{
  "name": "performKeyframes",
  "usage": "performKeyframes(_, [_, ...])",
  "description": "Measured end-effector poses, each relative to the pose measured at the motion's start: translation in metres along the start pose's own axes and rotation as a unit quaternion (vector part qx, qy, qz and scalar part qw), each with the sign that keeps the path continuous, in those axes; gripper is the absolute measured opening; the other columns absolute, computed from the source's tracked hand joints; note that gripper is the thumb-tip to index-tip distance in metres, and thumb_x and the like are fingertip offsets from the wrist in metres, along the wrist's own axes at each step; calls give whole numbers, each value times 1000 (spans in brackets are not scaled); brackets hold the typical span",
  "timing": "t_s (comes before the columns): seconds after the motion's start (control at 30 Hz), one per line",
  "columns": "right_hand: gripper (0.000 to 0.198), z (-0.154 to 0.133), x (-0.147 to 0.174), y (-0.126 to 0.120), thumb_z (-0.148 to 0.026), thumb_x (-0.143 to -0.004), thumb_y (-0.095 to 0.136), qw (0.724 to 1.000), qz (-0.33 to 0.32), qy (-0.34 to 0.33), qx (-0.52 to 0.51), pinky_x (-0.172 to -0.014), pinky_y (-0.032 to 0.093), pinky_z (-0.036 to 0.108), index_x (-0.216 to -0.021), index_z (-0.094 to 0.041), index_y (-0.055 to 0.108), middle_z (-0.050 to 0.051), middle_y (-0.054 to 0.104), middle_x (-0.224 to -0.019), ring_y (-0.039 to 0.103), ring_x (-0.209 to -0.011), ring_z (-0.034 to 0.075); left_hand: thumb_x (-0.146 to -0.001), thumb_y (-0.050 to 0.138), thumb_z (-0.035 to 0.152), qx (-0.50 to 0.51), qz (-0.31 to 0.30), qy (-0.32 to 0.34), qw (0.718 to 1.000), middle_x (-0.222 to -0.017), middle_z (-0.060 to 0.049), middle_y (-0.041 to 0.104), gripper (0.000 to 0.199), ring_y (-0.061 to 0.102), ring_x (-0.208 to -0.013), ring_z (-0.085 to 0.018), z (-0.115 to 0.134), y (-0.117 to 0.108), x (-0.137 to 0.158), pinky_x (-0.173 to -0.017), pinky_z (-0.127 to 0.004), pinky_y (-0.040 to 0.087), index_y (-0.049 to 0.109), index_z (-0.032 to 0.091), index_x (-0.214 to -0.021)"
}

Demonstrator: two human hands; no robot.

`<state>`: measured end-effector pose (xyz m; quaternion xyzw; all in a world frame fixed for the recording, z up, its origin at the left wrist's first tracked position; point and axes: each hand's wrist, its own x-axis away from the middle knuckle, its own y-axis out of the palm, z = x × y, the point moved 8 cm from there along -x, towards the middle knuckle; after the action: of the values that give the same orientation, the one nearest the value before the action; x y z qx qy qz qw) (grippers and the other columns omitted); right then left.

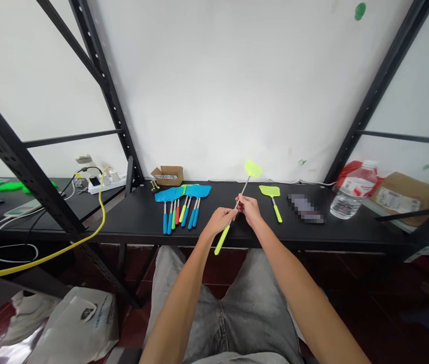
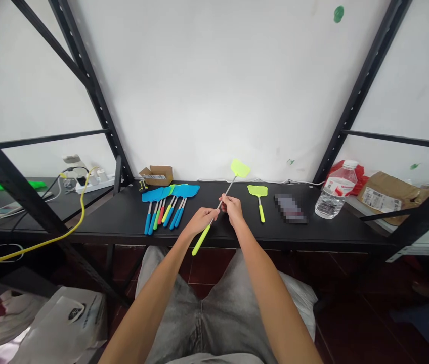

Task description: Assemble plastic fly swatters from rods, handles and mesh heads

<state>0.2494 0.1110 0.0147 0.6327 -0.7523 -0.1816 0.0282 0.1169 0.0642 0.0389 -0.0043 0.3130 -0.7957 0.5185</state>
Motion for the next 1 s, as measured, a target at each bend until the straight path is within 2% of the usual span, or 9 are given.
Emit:
performKeyframes(0.13, [44, 3, -7, -2, -57, -61, 80, 1000, 28, 8, -12, -43, 36, 22, -68, -15, 68, -1, 52, -51, 46, -45, 9, -90, 42, 48, -10, 2, 4, 1000, -51, 5, 37, 45, 36, -51, -9, 2, 0, 1, -53, -23, 26, 50, 17, -58])
performKeyframes(0.3, [36, 1, -16, -8, -51, -70, 76, 997, 79, 21, -4, -39, 35, 21, -67, -16, 67, -1, 54, -53, 47, -44, 8, -89, 42, 50, -17, 2, 2, 1000, -52, 5, 37, 46, 38, -52, -10, 2, 0, 3, -54, -23, 26, 50, 17, -58])
performKeyframes(0.57, [21, -29, -31, -26, -31, -81, 67, 990, 136, 31, 35, -37, 35, 17, -68, -15, 67, 0, 57, -58, 48, -45, 7, -90, 42, 54, 6, -11, 8, 1000, -54, 5, 39, 48, 37, -53, -9, 3, 3, 4, -55, -23, 27, 50, 17, -60])
performKeyframes(0.7, [19, -40, -35, -28, -29, -80, 68, 989, 139, 27, 42, -36, 35, 17, -67, -16, 66, 0, 57, -56, 48, -45, 7, -90, 40, 57, 35, -21, 13, 999, -53, 4, 40, 51, 35, -51, -9, 6, 4, 5, -53, -24, 26, 50, 17, -61])
performKeyframes(0.83, [21, -44, -33, -25, -35, -80, 68, 990, 132, 20, 37, -36, 35, 18, -69, -16, 66, 0, 59, -58, 48, -44, 7, -89, 41, 61, 51, -22, 2, 998, -52, 3, 43, 53, 38, -50, -10, 7, 3, 7, -52, -24, 27, 51, 17, -62])
performKeyframes(1.0, [28, -55, -23, -16, -44, -80, 70, 996, 76, 14, 45, -37, 35, 18, -77, -17, 69, 3, 66, -72, 51, -46, 6, -90, 44, 58, 105, -41, -10, 994, -47, 4, 47, 49, 43, -44, -9, 6, 5, 10, -50, -23, 30, 51, 17, -65])
